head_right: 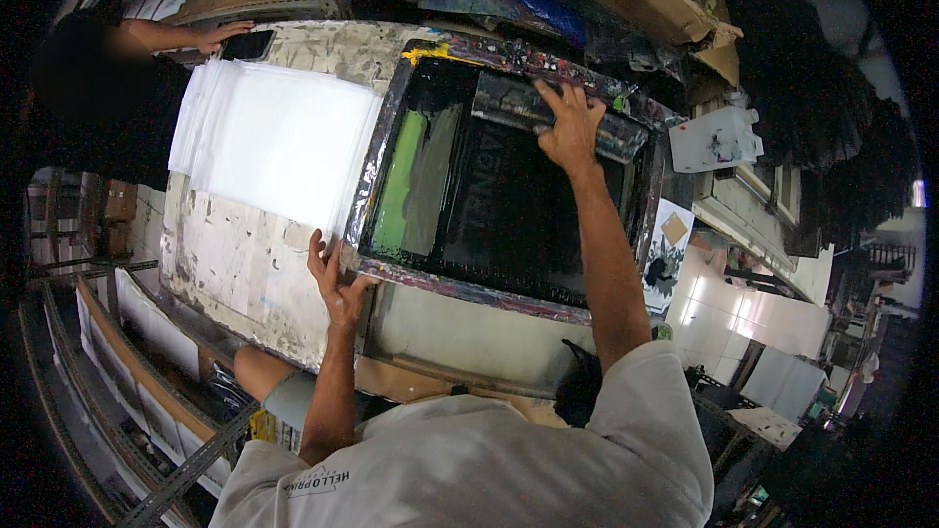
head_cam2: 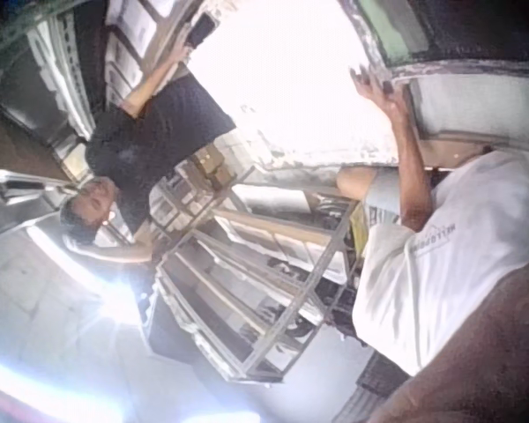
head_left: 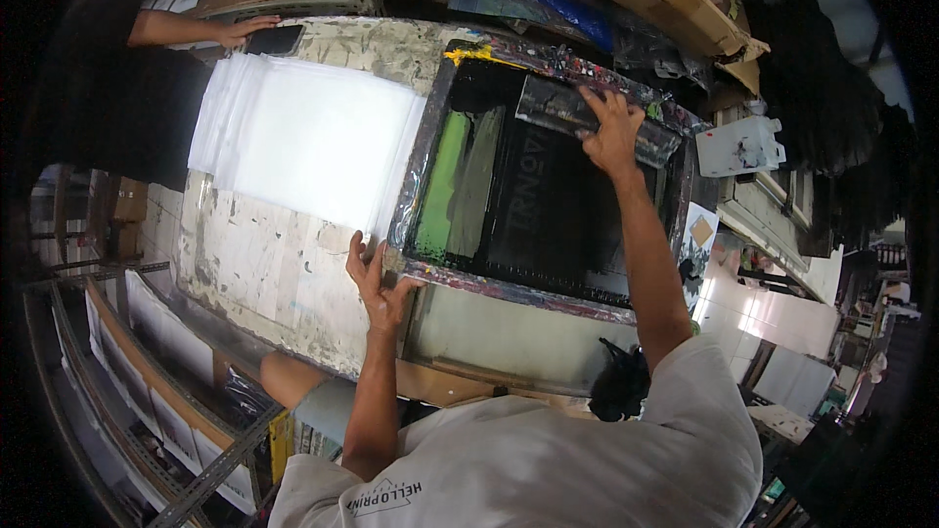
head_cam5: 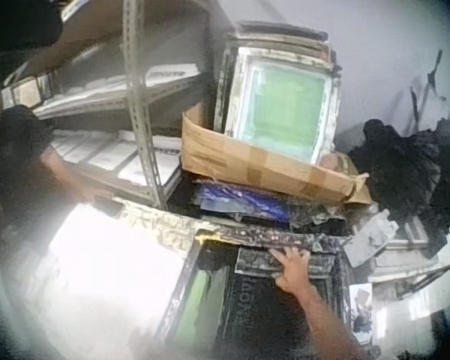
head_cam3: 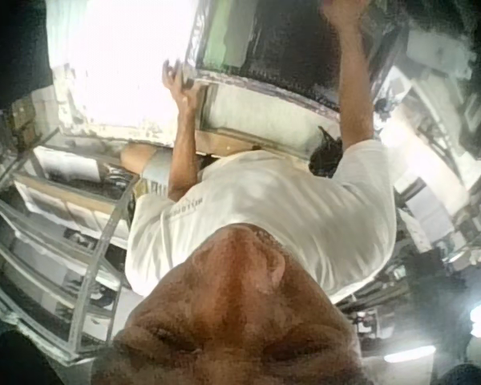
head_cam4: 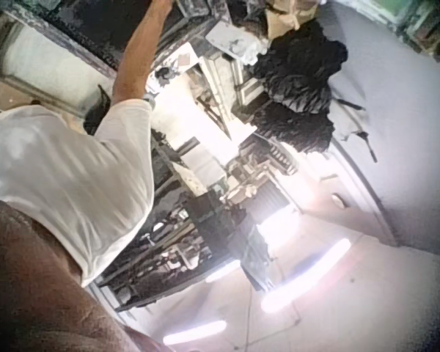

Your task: The person performs screen printing by hand. They place a white sheet on the printing surface, lower a mesh frame over it, and use a squeegee to spread ink across the screen. They then lift the frame, remove the printed sheet, and hand it to an assistant to be stacked on a nearby shelf.

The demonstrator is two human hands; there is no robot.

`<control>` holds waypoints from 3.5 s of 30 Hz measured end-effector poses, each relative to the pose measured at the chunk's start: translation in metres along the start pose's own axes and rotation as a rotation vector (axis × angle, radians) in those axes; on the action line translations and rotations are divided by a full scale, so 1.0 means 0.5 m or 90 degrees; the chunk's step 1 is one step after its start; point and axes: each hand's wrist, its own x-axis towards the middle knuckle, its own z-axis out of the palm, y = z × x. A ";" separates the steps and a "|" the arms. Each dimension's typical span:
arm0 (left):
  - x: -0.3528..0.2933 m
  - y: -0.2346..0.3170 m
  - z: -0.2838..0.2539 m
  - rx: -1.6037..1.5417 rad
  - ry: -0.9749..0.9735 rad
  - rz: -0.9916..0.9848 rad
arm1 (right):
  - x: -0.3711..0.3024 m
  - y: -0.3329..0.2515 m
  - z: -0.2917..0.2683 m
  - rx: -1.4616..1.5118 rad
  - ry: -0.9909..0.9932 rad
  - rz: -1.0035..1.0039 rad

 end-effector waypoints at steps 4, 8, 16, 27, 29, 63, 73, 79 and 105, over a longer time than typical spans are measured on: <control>-0.002 -0.004 -0.001 -0.006 -0.004 -0.004 | 0.086 0.042 0.009 -0.007 0.015 -0.034; -0.002 -0.022 -0.006 0.014 -0.048 0.022 | 0.105 0.063 -0.008 0.039 0.019 -0.029; -0.008 0.022 0.004 -0.226 -0.001 -0.126 | -0.041 -0.028 -0.037 -0.022 0.044 -0.051; 0.096 0.169 -0.029 -0.251 0.116 -0.064 | -0.316 -0.284 -0.355 0.030 0.038 -0.087; 0.149 0.252 -0.032 -0.315 0.141 -0.089 | -0.300 -0.286 -0.389 -0.019 0.120 -0.141; 0.260 0.261 -0.019 -0.589 0.065 -0.072 | -0.127 -0.244 -0.486 -0.016 0.177 -0.153; 0.204 0.274 -0.025 -0.525 0.063 -0.134 | -0.226 -0.263 -0.422 -0.035 0.184 -0.167; 0.223 0.308 -0.024 -0.473 0.074 -0.123 | -0.202 -0.257 -0.433 -0.026 0.210 -0.184; 0.008 0.020 0.017 -0.187 -0.009 -0.101 | -0.311 -0.230 -0.215 0.201 -0.250 0.080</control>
